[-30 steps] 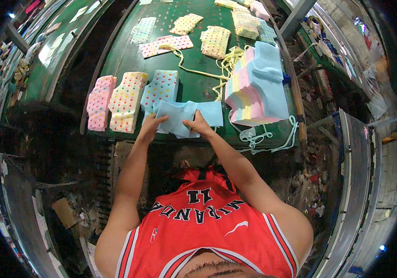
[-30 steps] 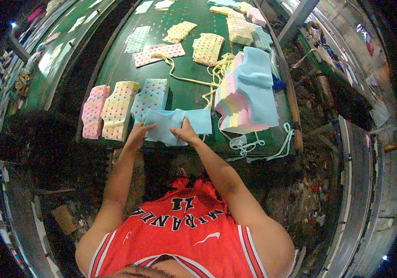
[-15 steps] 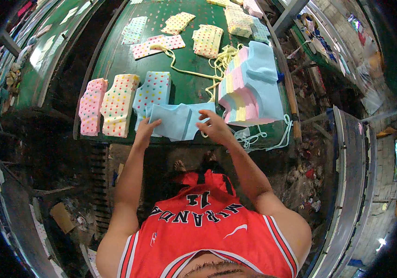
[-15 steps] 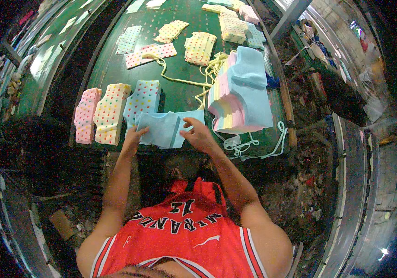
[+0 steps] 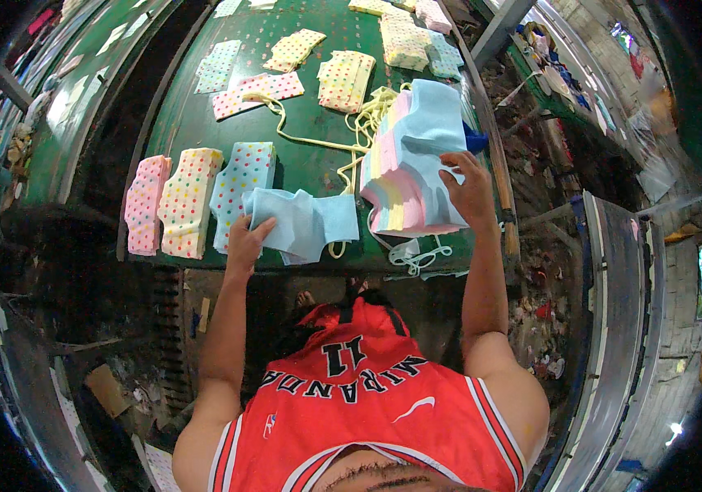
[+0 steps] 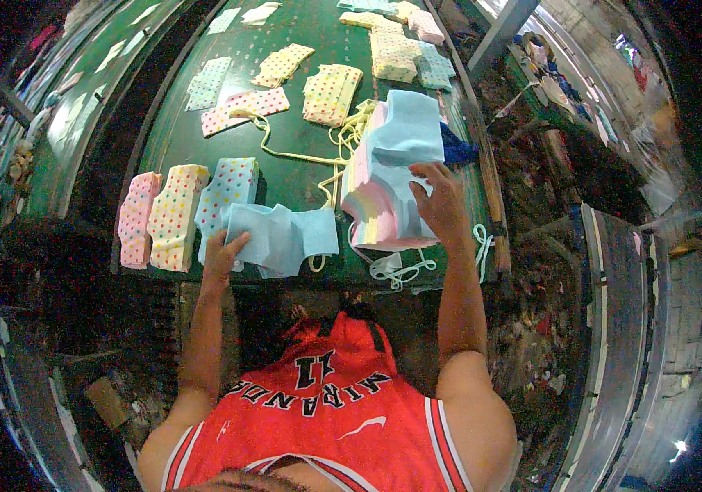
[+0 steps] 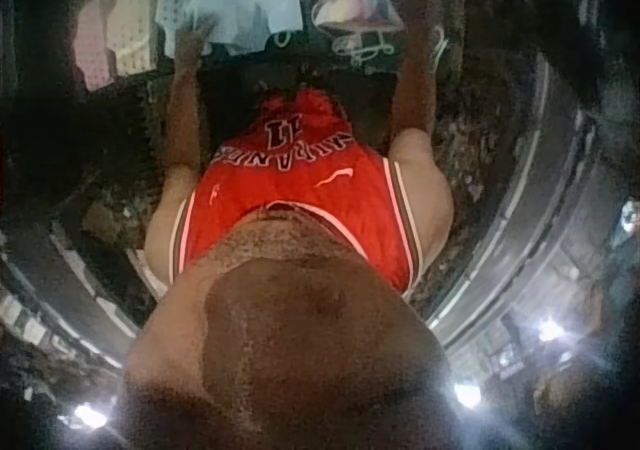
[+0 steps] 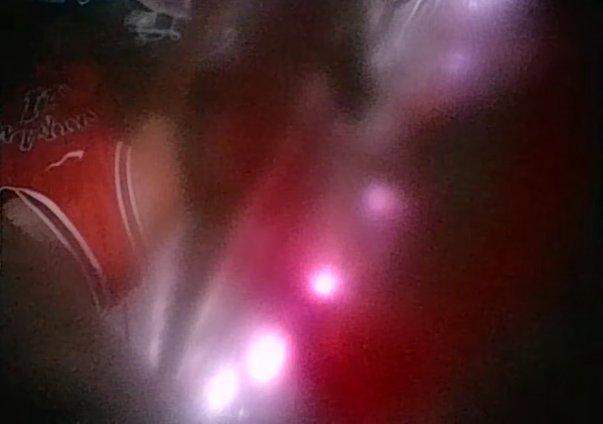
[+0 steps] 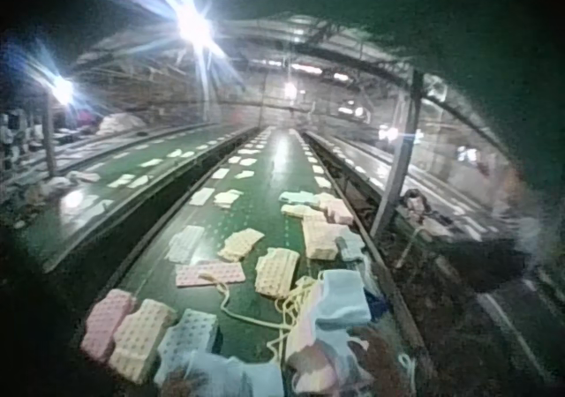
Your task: The person folds light blue face masks on a green work table. They pick up a mask, align the edges, fold it in half, then fold it again into a compact shape, and place it on the table.
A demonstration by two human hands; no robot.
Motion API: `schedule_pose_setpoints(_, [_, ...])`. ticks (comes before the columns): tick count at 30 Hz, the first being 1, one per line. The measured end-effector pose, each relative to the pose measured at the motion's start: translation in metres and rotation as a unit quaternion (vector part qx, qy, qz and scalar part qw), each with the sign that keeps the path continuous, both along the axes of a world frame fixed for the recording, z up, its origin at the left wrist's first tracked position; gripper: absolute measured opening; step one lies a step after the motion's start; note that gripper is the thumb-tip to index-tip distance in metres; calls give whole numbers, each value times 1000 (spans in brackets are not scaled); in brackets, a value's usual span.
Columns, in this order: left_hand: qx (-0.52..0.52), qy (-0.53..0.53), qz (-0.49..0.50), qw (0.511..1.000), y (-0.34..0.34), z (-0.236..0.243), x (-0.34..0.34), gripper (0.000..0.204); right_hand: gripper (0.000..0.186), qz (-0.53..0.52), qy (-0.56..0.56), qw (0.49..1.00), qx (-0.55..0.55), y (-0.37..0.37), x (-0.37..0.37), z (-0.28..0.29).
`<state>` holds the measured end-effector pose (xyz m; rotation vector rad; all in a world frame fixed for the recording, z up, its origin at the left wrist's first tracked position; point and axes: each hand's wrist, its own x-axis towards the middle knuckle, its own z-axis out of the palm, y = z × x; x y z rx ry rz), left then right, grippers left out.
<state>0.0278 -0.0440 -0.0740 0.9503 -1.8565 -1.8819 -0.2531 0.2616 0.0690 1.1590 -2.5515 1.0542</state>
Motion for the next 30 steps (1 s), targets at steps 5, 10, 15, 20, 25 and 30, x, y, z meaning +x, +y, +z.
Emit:
schedule_pose_setpoints(5, [5, 22, 12, 1000, 28, 52, -33, 26, 45, 81, 167, 980, 78, 1, -52, -4])
schedule_pose_setpoints(10, [-10, 53, -1, 999, 50, 73, -56, 27, 52, 178, 183, 962, 95, -16, -95, -3])
schedule_pose_setpoints(15, [-22, 31, 1, 999, 60, 78, -69, 30, 54, 187, 187, 957, 117, -29, -113, -10])
schedule_pose_setpoints(20, [-52, 6, 42, 998, 68, 82, -66, 38, 48, 180, 230, 953, 82, -36, -123, -13])
schedule_pose_setpoints(25, [-51, 8, 78, 996, 78, 86, -60, 40, 42, 125, 178, 975, 50, -42, -126, 8])
schedule_pose_setpoints(30, [-99, -26, 93, 990, 77, 88, -46, 39, 39, 96, 47, 985, -134, -34, -92, 45])
